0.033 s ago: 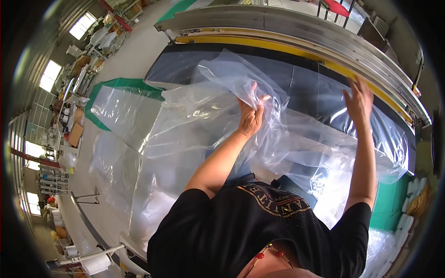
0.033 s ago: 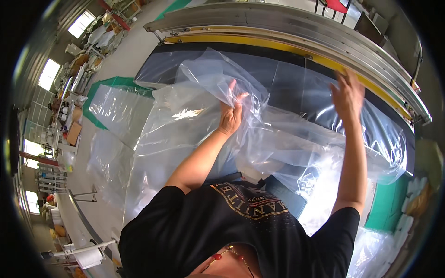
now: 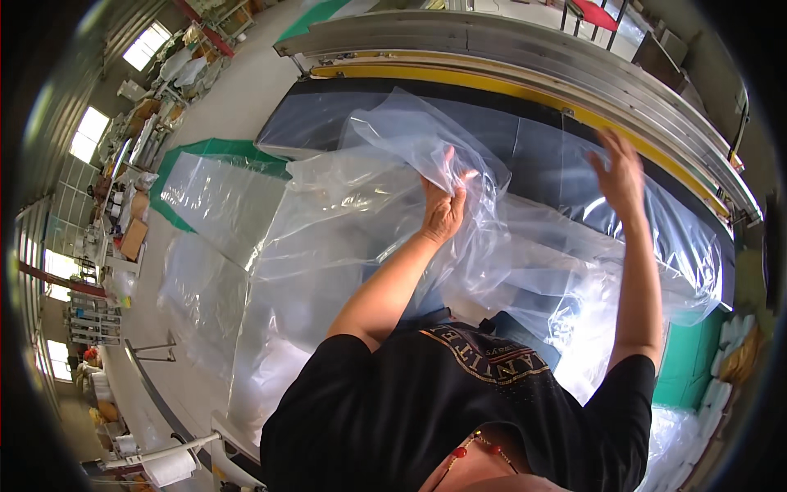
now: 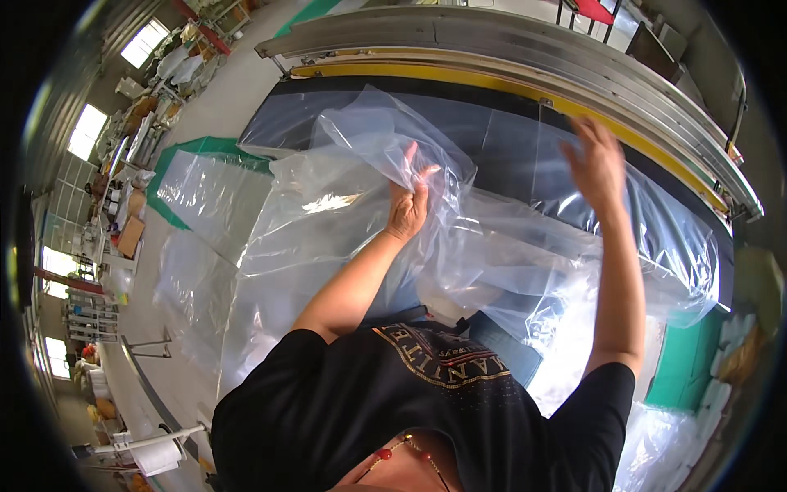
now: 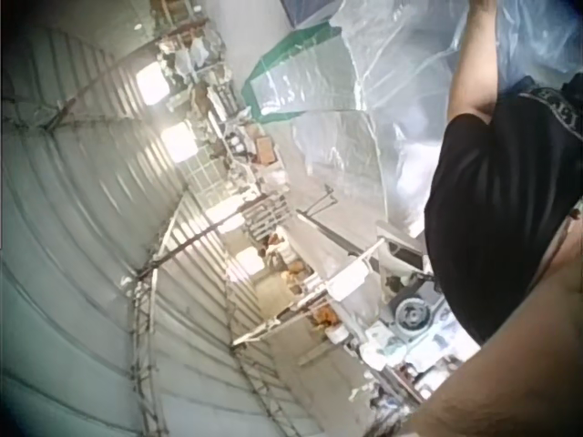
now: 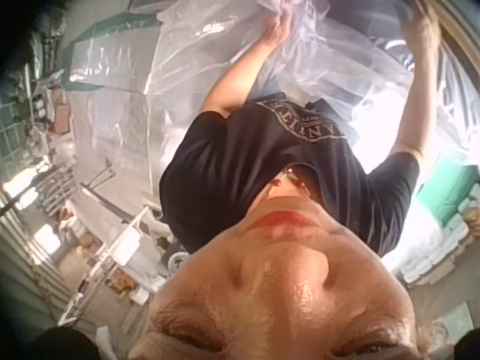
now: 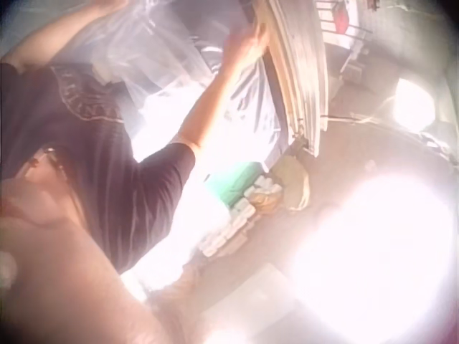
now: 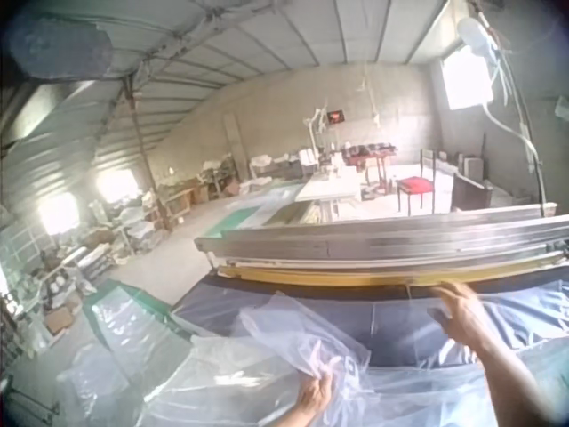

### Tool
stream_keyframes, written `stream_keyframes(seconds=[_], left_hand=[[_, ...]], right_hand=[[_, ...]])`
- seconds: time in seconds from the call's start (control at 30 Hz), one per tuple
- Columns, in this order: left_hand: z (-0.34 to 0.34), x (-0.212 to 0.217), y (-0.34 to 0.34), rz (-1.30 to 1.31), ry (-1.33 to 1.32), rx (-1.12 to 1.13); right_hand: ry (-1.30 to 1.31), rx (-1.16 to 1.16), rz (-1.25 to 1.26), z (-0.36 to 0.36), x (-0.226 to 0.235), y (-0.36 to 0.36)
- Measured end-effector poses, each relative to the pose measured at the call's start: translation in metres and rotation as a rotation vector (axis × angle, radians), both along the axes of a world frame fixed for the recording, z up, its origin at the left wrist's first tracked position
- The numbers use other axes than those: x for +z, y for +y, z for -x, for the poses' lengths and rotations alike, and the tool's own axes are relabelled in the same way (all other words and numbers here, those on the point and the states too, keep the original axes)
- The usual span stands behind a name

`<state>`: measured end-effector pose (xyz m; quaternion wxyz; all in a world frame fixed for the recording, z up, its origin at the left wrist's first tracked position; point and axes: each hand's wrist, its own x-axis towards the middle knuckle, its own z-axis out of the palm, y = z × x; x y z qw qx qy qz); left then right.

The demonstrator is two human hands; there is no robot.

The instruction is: Aligning and feeding large plastic film into a heat sealing machine for product manufacturing.

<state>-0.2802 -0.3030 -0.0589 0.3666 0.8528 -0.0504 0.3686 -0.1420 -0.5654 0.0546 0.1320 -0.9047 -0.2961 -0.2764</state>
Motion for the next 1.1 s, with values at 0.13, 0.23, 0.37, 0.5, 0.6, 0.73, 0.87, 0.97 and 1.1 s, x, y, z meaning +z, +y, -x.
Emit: stream_keyframes(seconds=[0.13, 0.23, 0.37, 0.5, 0.6, 0.73, 0.87, 0.97, 1.1], left_hand=[[0.001, 0.001, 0.002, -0.076, -0.001, 0.015], [0.004, 0.005, -0.001, 0.029, -0.01, -0.045], [0.031, 0.039, 0.023, -0.404, -0.093, -0.026], [0.057, 0.048, 0.099, -0.063, -0.355, 0.382], [0.053, 0.047, 0.158, -0.082, -0.099, 0.846], [0.051, 0.043, 0.195, -0.021, 0.366, 0.716], [0.05, 0.075, 0.198, 0.151, -0.019, 0.418], [0.056, 0.105, 0.187, -0.012, -0.026, 0.158], [0.038, 0.102, 0.139, 0.287, 0.35, -0.423]], right_hand=[[0.74, 0.426, -0.293, -0.002, -0.013, 0.114], [0.664, 0.367, -0.081, 0.002, -0.015, 0.183], [0.712, 0.49, -0.071, -0.019, -0.035, 0.217], [1.362, 1.041, -0.6, -0.011, -0.021, 0.199], [1.543, 1.117, -0.801, -0.026, -0.027, 0.184], [1.562, 1.216, -1.124, -0.032, -0.021, 0.178], [1.553, 1.614, -1.108, -0.029, -0.014, 0.173], [1.595, 1.748, -1.011, -0.012, -0.003, 0.169], [1.676, 1.79, -0.906, -0.007, -0.004, 0.168]])
